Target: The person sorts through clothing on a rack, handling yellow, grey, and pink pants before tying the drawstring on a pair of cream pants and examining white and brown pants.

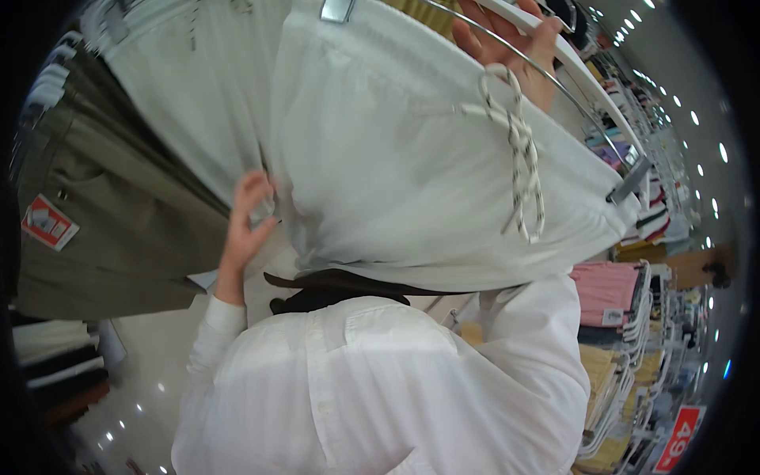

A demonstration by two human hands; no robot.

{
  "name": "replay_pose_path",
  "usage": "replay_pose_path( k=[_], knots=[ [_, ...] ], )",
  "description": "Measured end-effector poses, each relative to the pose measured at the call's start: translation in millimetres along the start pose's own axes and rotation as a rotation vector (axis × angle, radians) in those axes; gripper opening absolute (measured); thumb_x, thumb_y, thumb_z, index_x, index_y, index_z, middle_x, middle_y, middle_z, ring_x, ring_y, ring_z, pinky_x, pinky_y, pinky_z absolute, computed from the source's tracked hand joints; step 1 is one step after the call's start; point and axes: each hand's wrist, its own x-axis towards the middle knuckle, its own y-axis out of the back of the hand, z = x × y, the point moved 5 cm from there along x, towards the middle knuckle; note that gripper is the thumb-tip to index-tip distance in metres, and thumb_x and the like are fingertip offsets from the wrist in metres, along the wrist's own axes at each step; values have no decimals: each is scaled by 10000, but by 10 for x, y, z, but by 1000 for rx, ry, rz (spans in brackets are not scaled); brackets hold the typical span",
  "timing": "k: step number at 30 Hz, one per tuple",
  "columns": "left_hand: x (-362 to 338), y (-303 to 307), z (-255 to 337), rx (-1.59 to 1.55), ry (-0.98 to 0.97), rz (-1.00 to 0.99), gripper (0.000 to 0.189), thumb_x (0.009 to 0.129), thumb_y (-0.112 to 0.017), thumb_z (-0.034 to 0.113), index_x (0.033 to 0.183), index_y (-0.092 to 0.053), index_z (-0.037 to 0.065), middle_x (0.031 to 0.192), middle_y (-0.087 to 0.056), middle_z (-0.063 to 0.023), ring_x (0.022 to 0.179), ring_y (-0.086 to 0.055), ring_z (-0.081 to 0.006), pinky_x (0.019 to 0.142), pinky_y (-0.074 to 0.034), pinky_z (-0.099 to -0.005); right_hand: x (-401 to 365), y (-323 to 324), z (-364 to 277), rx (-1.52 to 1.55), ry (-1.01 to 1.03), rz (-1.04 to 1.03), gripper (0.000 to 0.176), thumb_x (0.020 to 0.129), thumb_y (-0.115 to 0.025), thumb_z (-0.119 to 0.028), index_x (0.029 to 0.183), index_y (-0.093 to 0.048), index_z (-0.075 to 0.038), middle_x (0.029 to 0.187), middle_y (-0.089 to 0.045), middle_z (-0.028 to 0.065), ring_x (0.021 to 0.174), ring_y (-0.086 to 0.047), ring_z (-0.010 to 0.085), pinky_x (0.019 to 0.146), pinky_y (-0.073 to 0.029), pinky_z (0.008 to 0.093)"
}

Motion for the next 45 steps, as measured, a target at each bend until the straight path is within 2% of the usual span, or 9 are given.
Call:
replay_pose_path(
  k=[10, 14, 17, 22, 27, 30, 35, 39, 45],
  knots=[
    [250, 118, 650, -361, 11, 290, 531, 712, -674, 65, 1180, -428, 7, 1122, -496, -85, 982, -491, -146, 850, -374, -264, -249, -749, 108, 371, -237, -137, 481, 856, -405, -489, 1077, -447, -63, 1115, -459, 316, 1045, -504, 363, 596, -546, 311],
    [155, 154, 667, -445, -67, 333, 467, 719, -677, 72, 1130, -470, -6, 1033, -548, -61, 945, -507, -132, 824, -392, -258, -208, -844, 126, 466, -325, -253, 350, 898, -366, -416, 1098, -475, -150, 1075, -547, 191, 1019, -533, 298, 570, -547, 302],
    [107, 117, 482, -459, 228, -31, 438, 714, -682, 71, 1103, -497, -12, 994, -569, -46, 919, -516, -125, 811, -402, -256, -286, -1046, 77, 371, -343, 52, 374, 885, -387, -437, 1133, -456, -165, 1157, -495, 202, 1129, -450, 306, 569, -545, 297],
    [-13, 127, 228, -633, 406, -4, 561, 706, -670, 42, 1207, -426, -16, 1105, -539, -76, 1009, -494, -141, 879, -379, -271, -135, -826, 60, 373, -310, -7, 388, 882, -384, -443, 1141, -447, -161, 1165, -475, 224, 1137, -436, 317, 583, -547, 297],
    [-81, 348, 403, -760, 206, 232, 764, 684, -634, -18, 1330, -226, -7, 1263, -409, -91, 1153, -383, -158, 969, -287, -285, -134, -741, 32, 381, -284, -63, 405, 879, -381, -450, 1151, -435, -155, 1174, -451, 252, 1148, -419, 332, 601, -551, 298],
    [-147, 420, 354, -550, 117, 160, 706, 694, -654, 32, 1299, -291, -14, 1223, -451, -85, 1122, -412, -152, 955, -302, -279, -176, -826, 68, 414, -276, -103, 415, 877, -379, -454, 1157, -428, -152, 1180, -437, 268, 1154, -408, 341, 611, -553, 298],
    [-556, 25, -408, -387, 626, -238, 470, 721, -630, 62, 1155, -462, -2, 1064, -547, -49, 977, -494, -132, 846, -395, -277, -331, -1020, 224, 471, -300, -170, 432, 874, -375, -461, 1167, -416, -146, 1189, -412, 296, 1165, -391, 355, 629, -556, 298],
    [-817, 137, -1017, -138, 675, -84, 338, 733, -629, 117, 1029, -543, -22, 884, -616, -41, 786, -555, -146, 753, -431, -272, -502, -1231, 374, 518, -322, -217, 446, 872, -372, -467, 1175, -407, -141, 1197, -393, 318, 1174, -377, 367, 643, -558, 298],
    [-440, 396, -462, -286, 505, -65, 479, 685, -683, 138, 1108, -510, -6, 1042, -569, -85, 972, -521, -161, 823, -407, -279, -783, -1315, 239, 805, -292, -353, 432, 885, -325, -453, 1152, -346, -114, 1113, -391, 407, 1098, -429, 434, 643, -568, 385]
  ],
)
